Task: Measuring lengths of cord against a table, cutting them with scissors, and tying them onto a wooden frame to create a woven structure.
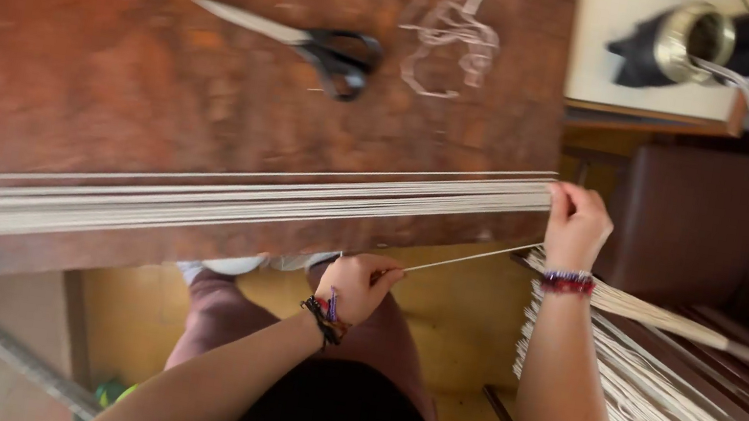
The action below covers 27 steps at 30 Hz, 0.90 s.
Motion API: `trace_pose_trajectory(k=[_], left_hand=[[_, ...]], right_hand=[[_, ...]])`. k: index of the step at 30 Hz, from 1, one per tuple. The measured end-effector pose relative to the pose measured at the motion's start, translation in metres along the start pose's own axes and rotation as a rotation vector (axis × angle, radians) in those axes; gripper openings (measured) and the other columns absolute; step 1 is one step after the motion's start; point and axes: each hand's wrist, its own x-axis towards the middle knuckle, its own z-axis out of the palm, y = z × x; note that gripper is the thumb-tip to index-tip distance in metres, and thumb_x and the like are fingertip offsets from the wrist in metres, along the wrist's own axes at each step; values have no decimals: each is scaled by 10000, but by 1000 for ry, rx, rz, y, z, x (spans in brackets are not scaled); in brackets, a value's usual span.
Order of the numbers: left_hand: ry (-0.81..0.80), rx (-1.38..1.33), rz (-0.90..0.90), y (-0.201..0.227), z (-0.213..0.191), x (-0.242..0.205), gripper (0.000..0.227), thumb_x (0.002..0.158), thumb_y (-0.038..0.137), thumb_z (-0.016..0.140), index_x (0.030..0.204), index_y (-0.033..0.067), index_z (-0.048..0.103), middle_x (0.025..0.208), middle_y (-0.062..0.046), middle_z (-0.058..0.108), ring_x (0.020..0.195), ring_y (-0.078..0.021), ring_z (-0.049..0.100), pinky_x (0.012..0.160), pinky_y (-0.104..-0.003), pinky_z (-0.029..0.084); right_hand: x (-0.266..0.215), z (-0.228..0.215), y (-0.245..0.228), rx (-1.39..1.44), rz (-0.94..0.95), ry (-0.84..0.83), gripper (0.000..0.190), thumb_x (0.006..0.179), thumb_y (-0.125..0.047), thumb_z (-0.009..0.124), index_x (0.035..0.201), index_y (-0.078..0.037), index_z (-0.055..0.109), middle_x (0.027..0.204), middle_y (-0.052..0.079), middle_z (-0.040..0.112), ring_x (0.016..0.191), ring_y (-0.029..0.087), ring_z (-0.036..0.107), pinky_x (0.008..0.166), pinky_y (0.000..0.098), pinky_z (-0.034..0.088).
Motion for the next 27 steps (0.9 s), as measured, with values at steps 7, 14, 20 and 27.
trace_pose_trajectory(k=[7, 14, 20, 27], left_hand=[[-201, 107, -80, -4, 74, 37, 292, 962, 495, 607, 1073, 285, 778, 980, 22, 798, 948, -269, 753, 829, -442, 618], [-66, 321, -134, -89, 94, 44, 488, 952, 586, 548, 1075, 145, 715, 1019, -151, 719, 1013, -359, 713, 867, -459, 591], [66, 55, 6, -154, 35, 18, 498, 918, 557, 648, 1141, 122, 749, 1061, -180, 746, 1053, -417, 695, 886, -505, 581], [108, -1253, -486, -266, -100, -71, 197, 972, 182, 649, 1083, 44, 736, 632, 80, 351, 490, -62, 349, 425, -196, 356]], right_hand=[[-17, 69, 109, 14, 122, -51, 75, 1002, -183, 779, 953, -126, 783, 841, 108, 723, 860, 356, 710, 802, 433, 557], [-94, 70, -97, -523, -500, -857, 287, 913, -131, 628, 1166, -11, 693, 960, 160, 726, 968, 363, 692, 884, 496, 523], [-262, 215, -199, -125, -319, -1080, 165, 848, -148, 585, 880, -92, 737, 774, 95, 722, 826, 327, 748, 710, 458, 557], [-240, 137, -377, 84, -765, -912, 133, 846, -303, 667, 859, -183, 723, 789, 0, 748, 758, 247, 755, 622, 396, 600]])
